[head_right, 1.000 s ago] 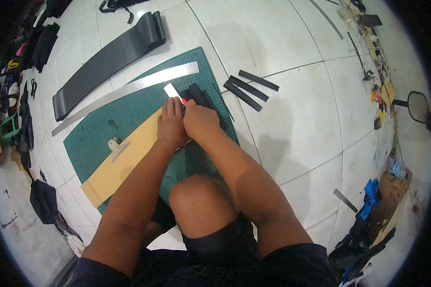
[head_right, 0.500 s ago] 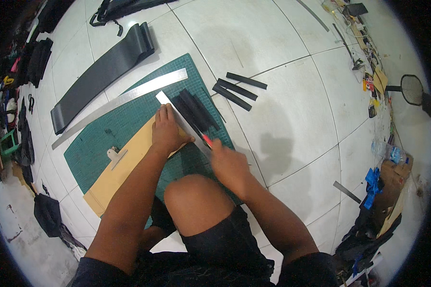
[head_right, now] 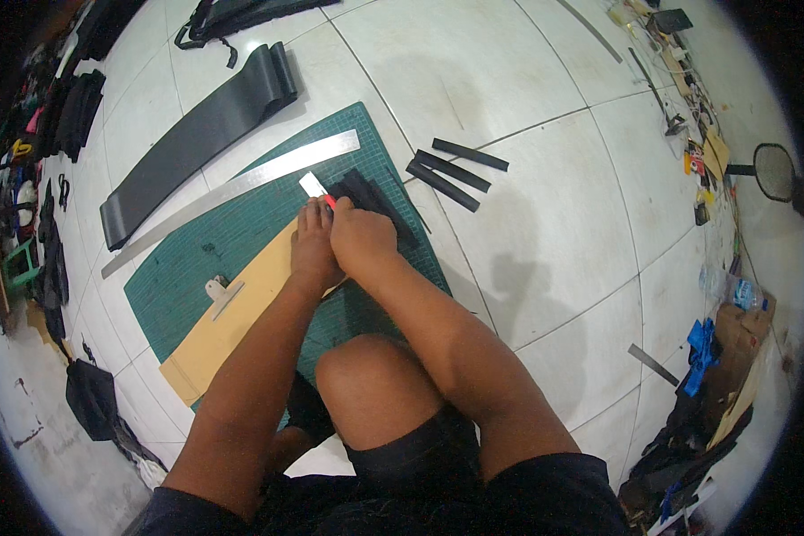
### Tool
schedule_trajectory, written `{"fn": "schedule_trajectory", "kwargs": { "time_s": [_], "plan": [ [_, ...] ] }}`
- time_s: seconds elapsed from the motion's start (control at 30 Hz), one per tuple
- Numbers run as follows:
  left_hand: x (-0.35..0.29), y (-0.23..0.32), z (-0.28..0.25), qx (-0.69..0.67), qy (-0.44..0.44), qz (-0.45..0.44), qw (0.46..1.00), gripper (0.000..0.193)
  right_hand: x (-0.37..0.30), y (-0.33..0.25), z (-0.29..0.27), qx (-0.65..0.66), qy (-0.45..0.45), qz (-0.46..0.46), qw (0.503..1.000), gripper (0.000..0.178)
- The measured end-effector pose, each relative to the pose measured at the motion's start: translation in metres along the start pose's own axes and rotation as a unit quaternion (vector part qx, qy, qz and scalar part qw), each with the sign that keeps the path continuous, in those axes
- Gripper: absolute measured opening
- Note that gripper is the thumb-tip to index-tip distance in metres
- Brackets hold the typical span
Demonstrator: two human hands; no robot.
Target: The person places a paper template onto a black material, aligns an L-square ruler, and cuts strips of the material using a utility knife.
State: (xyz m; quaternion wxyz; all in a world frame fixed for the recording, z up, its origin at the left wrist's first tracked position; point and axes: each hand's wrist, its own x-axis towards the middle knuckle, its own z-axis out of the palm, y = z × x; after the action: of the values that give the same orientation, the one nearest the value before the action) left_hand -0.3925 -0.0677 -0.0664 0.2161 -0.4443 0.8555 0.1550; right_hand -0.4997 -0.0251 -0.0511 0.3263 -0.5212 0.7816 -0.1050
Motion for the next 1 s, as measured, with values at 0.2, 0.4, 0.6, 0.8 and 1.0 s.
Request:
{"fn": "schedule_trajectory", "kwargs": {
  "time_s": [0.2,0.4,0.6,0.8,1.0],
  "plan": [
    [0.004,-0.005,0.008,-0.027,0.032,0.000,0.999,0.113,0.000,-0.001,-0.003,-0.010,-0.049,0.032,0.998,0.024],
    [0.001,0.003,0.003,-0.061,0.042,0.003,0.997,0.120,0.001,0.007,-0.009,-0.020,-0.080,0.020,0.996,0.026],
    [-0.004,0.009,-0.014,-0.056,-0.001,-0.026,0.998,0.132,-0.043,0.031,-0.017,0.000,-0.157,0.056,0.986,0.027],
    [-0.002,0.013,-0.014,-0.033,-0.023,-0.041,0.998,0.134,-0.066,0.049,0.002,0.005,-0.125,0.102,0.987,0.026],
    [-0.005,0.010,-0.014,-0.038,-0.016,-0.038,0.998,0.136,-0.098,0.083,0.003,0.084,-0.004,0.191,0.978,0.024]
  ]
}}
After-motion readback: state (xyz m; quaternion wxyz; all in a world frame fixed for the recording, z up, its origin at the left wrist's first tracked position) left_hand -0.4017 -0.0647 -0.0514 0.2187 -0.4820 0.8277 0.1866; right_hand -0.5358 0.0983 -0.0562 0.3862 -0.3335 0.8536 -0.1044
